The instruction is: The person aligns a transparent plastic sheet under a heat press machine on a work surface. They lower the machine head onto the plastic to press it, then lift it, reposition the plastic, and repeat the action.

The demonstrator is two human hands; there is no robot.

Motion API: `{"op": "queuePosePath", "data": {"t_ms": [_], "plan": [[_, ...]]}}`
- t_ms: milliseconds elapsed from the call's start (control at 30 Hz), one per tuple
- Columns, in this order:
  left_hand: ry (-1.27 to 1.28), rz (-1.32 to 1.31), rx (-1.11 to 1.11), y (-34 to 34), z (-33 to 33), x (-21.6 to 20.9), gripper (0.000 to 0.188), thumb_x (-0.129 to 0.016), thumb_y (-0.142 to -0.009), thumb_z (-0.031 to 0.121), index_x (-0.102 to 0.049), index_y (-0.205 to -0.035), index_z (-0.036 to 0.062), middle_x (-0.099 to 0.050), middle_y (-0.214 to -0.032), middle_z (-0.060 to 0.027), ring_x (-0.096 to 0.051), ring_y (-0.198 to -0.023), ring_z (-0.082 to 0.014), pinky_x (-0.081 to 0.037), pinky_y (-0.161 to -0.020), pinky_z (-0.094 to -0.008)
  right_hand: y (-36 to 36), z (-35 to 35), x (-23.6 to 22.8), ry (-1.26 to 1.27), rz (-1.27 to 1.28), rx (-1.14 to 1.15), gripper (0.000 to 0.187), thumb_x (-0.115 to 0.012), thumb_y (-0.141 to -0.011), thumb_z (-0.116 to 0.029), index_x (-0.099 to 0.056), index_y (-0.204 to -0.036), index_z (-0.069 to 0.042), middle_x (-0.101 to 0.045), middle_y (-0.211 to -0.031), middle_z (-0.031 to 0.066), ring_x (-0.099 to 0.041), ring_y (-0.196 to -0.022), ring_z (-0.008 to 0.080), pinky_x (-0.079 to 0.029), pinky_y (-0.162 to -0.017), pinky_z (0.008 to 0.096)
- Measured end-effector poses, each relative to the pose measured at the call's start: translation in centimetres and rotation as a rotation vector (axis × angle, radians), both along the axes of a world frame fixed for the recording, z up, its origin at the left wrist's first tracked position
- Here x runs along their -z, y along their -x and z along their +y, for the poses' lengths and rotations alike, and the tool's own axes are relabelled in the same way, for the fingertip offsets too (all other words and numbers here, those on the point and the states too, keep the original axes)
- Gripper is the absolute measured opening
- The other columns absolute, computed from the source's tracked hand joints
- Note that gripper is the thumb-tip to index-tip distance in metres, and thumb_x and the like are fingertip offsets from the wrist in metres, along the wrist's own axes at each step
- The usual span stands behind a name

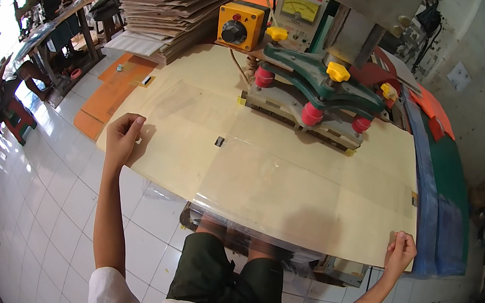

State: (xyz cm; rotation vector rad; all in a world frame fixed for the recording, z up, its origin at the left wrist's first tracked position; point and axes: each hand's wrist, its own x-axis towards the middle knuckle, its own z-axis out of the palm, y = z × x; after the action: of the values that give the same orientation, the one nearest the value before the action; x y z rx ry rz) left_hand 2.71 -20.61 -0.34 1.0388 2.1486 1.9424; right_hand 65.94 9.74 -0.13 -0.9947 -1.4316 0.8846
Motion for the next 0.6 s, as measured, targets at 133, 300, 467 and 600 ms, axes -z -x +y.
{"op": "queuePosePath", "data": {"t_ms": [133, 300, 467, 600], "plan": [[0.01, 0.005, -0.009, -0.01, -0.14, -0.2, 0.025, -0.066, -0.097, 0.021, -0.069, -0.094, -0.0037, -0.06, -0.072, 0.0011, -0.05, -0.062, -0.0058, -0.04, -0.056, -0.0229, 0.09, 0.08, 0.0, 0.005, 0.007, -0.007, 0.027, -0.067, -0.098, -0.022, -0.063, -0.082, -0.002, -0.052, -0.062, -0.0025, -0.042, -0.052, 0.0032, -0.035, -0.049, 0.0196], [0.013, 0.013, -0.011, -0.03, -0.17, -0.24, 0.026, -0.066, -0.098, 0.022, -0.069, -0.094, -0.0039, -0.059, -0.071, 0.0013, -0.05, -0.061, -0.0055, -0.04, -0.056, -0.023, 0.01, 0.15, 0.07, 0.003, -0.001, -0.002, 0.026, -0.067, -0.098, -0.021, -0.063, -0.082, -0.002, -0.052, -0.061, -0.0026, -0.042, -0.051, 0.0034, -0.035, -0.049, 0.0197], [0.001, 0.012, -0.006, 0.0, -0.09, -0.1, 0.026, -0.066, -0.098, 0.022, -0.069, -0.094, -0.0041, -0.059, -0.071, 0.0014, -0.05, -0.061, -0.0056, -0.039, -0.056, -0.0229, -0.26, 0.32, 0.31, -0.012, 0.012, -0.013, 0.024, -0.067, -0.098, -0.021, -0.063, -0.083, -0.002, -0.051, -0.061, -0.0032, -0.042, -0.051, 0.0033, -0.035, -0.049, 0.0198], [0.016, 0.029, -0.008, 0.07, -0.26, -0.07, 0.026, -0.066, -0.098, 0.022, -0.069, -0.095, -0.0042, -0.06, -0.072, 0.0011, -0.051, -0.062, -0.0059, -0.04, -0.056, -0.023, -0.55, 0.37, 0.81, -0.033, -0.042, -0.014, 0.024, -0.066, -0.099, -0.02, -0.063, -0.083, -0.002, -0.053, -0.064, -0.0028, -0.042, -0.053, 0.0029, -0.034, -0.049, 0.0198]]}}
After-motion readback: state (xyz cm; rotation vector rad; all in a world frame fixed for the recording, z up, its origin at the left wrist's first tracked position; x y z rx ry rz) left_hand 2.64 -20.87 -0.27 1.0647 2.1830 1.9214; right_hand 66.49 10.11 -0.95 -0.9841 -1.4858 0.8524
